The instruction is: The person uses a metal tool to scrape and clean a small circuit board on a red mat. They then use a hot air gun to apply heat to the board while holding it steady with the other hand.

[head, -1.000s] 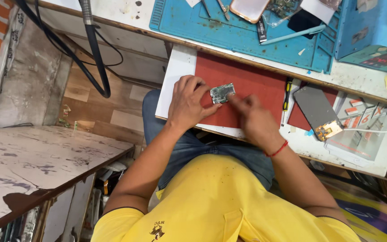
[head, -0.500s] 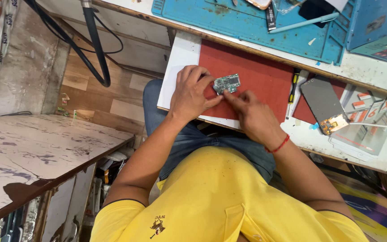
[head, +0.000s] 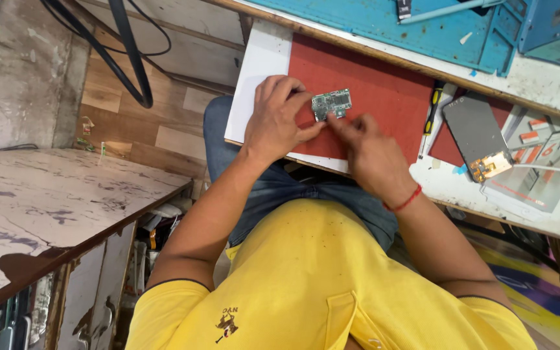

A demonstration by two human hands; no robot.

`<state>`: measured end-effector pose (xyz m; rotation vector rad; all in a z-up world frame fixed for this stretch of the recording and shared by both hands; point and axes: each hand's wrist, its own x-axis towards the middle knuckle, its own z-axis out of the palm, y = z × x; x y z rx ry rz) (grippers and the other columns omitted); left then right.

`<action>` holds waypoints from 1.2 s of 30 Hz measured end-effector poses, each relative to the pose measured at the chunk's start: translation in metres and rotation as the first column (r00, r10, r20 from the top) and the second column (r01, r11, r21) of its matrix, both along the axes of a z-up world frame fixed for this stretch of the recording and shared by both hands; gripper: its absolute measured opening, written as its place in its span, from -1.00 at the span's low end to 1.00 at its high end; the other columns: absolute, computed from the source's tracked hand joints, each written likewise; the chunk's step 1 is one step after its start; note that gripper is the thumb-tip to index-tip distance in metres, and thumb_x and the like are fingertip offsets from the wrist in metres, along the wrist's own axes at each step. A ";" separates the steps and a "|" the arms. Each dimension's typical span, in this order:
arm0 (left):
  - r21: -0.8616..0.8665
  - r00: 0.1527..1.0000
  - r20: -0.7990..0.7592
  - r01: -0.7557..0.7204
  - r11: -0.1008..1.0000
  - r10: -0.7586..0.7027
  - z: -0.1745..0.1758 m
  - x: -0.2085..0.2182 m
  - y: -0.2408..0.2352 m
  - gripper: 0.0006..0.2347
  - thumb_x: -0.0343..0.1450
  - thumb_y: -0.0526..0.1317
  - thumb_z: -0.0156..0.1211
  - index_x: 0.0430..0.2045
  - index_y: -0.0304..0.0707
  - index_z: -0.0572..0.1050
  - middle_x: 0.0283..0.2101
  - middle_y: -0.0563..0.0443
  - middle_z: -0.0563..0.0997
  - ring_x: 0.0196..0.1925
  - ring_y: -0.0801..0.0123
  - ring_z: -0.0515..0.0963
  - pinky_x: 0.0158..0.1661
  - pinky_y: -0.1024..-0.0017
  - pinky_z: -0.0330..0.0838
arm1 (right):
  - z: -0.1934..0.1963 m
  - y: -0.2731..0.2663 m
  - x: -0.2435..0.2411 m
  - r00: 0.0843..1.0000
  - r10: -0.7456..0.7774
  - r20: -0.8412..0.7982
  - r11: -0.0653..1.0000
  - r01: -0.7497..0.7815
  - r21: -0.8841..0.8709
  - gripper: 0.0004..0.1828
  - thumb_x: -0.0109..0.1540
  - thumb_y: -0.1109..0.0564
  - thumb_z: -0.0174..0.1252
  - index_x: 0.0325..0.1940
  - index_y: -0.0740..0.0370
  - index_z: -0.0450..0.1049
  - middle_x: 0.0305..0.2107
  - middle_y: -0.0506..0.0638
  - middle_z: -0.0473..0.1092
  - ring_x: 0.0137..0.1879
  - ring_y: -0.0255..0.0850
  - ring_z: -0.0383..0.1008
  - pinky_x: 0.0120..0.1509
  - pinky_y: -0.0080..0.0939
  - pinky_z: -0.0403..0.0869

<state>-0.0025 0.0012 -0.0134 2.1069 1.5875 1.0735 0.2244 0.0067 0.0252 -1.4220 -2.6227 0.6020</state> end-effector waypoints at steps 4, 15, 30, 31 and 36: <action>-0.011 1.000 0.018 -0.011 1.000 0.012 0.001 0.000 0.000 -0.58 0.19 -0.06 0.60 -0.19 -0.28 0.62 -0.06 0.00 0.48 0.10 0.11 0.41 0.15 0.16 0.30 | 0.004 0.005 -0.002 0.997 -0.074 -0.016 0.997 0.074 0.022 -0.38 0.27 0.29 0.03 0.43 -0.03 0.37 -0.11 0.20 0.40 -0.27 0.24 0.51 -0.20 0.18 0.50; -0.026 1.000 0.025 -0.004 1.000 0.005 0.000 0.003 -0.002 -0.51 0.16 -0.04 0.63 -0.14 -0.30 0.59 -0.03 -0.02 0.48 0.11 0.09 0.40 0.14 0.15 0.28 | 0.008 0.004 -0.006 0.996 -0.087 0.034 0.996 0.088 -0.032 -0.35 0.26 0.33 -0.07 0.45 -0.01 0.35 -0.09 0.24 0.41 -0.26 0.29 0.49 -0.17 0.22 0.49; 0.020 1.000 -0.028 -0.001 1.000 0.001 0.003 0.004 -0.001 -0.56 0.24 0.00 0.57 -0.16 -0.29 0.59 -0.05 -0.05 0.48 0.10 0.05 0.40 0.14 0.08 0.28 | 0.009 0.000 0.004 0.981 -0.190 0.037 0.981 0.189 0.039 -0.39 0.30 0.30 -0.04 0.45 0.00 0.38 -0.07 0.25 0.39 -0.23 0.28 0.50 -0.20 0.21 0.49; 0.004 0.999 -0.040 0.016 1.000 -0.016 0.002 0.007 -0.004 -0.56 0.22 -0.02 0.55 -0.15 -0.29 0.60 -0.05 -0.04 0.49 0.10 0.07 0.41 0.15 0.08 0.28 | 0.009 -0.006 0.008 0.991 -0.128 0.043 0.992 0.128 -0.001 -0.36 0.26 0.31 -0.04 0.44 0.00 0.37 -0.09 0.23 0.39 -0.23 0.25 0.52 -0.21 0.18 0.50; -0.018 0.999 -0.036 0.027 0.999 -0.027 0.006 0.002 -0.002 -0.57 0.26 0.00 0.52 -0.14 -0.29 0.61 -0.06 -0.05 0.48 0.09 0.05 0.40 0.13 0.06 0.25 | -0.001 -0.003 0.006 0.990 -0.138 -0.001 0.990 0.138 0.009 -0.36 0.26 0.31 -0.04 0.42 -0.06 0.39 -0.08 0.20 0.40 -0.24 0.21 0.54 -0.17 0.14 0.54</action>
